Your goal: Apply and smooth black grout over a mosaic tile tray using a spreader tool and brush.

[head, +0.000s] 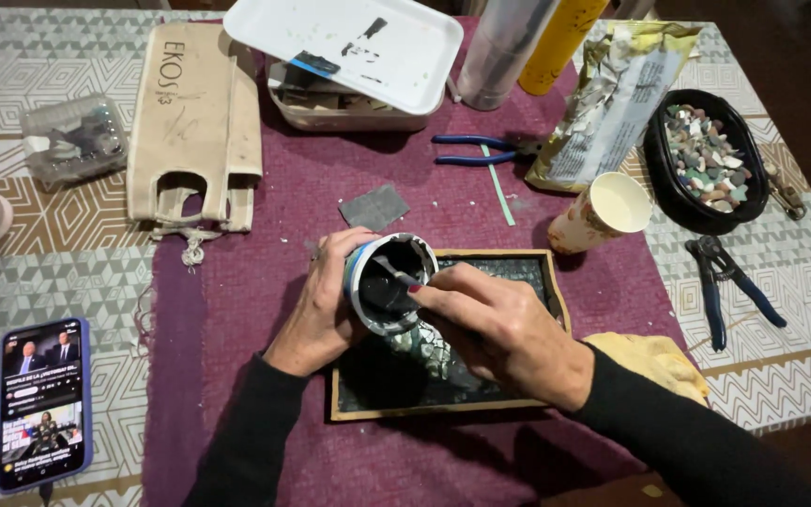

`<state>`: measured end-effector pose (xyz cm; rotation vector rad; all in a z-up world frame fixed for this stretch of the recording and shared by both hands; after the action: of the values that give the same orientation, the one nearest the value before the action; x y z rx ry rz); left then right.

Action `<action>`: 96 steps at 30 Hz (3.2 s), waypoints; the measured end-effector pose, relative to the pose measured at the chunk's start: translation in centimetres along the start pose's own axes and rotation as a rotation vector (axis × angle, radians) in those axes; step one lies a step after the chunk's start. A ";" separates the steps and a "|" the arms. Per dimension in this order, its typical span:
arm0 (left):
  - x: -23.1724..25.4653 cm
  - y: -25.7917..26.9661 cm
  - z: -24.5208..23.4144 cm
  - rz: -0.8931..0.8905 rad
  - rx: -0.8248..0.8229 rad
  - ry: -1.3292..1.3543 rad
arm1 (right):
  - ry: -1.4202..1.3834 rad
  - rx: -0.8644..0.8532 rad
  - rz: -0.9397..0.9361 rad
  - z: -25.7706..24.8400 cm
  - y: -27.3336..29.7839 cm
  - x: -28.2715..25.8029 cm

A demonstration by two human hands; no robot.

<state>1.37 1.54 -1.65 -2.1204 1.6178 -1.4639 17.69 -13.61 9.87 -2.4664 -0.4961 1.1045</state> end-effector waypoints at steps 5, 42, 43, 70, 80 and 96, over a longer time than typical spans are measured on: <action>0.3 -0.3 -0.3 0.009 0.037 -0.047 | -0.105 0.010 0.077 -0.1 1.3 1.8; 1.9 -0.3 -0.4 -0.070 0.053 -0.187 | -0.121 -0.282 -0.020 -3.0 -1.0 0.7; 2.1 -0.3 -0.5 -0.072 0.051 -0.190 | -0.125 -0.281 -0.021 -2.9 -0.9 0.9; 1.8 -0.2 -0.3 -0.101 -0.022 -0.088 | -0.060 -0.071 -0.002 -0.8 -0.2 0.6; 0.4 -0.2 0.4 -0.049 -0.039 -0.048 | -0.021 -0.118 -0.025 0.2 0.0 0.5; 1.0 -0.4 0.0 0.013 -0.023 -0.075 | -0.023 -0.027 0.071 -1.1 0.2 1.6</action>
<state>1.65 0.97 -0.81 -2.1459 1.6267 -1.3508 19.57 -13.28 9.46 -2.5150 -0.4363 1.1622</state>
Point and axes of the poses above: each hand's wrist, its own y-axis away from the middle knuckle, its own z-axis out of the palm, x = y × z, the point moved 1 cm from there along -y, towards the middle knuckle, and after that the axes turned 13 degrees about -y, right-handed, at the moved point
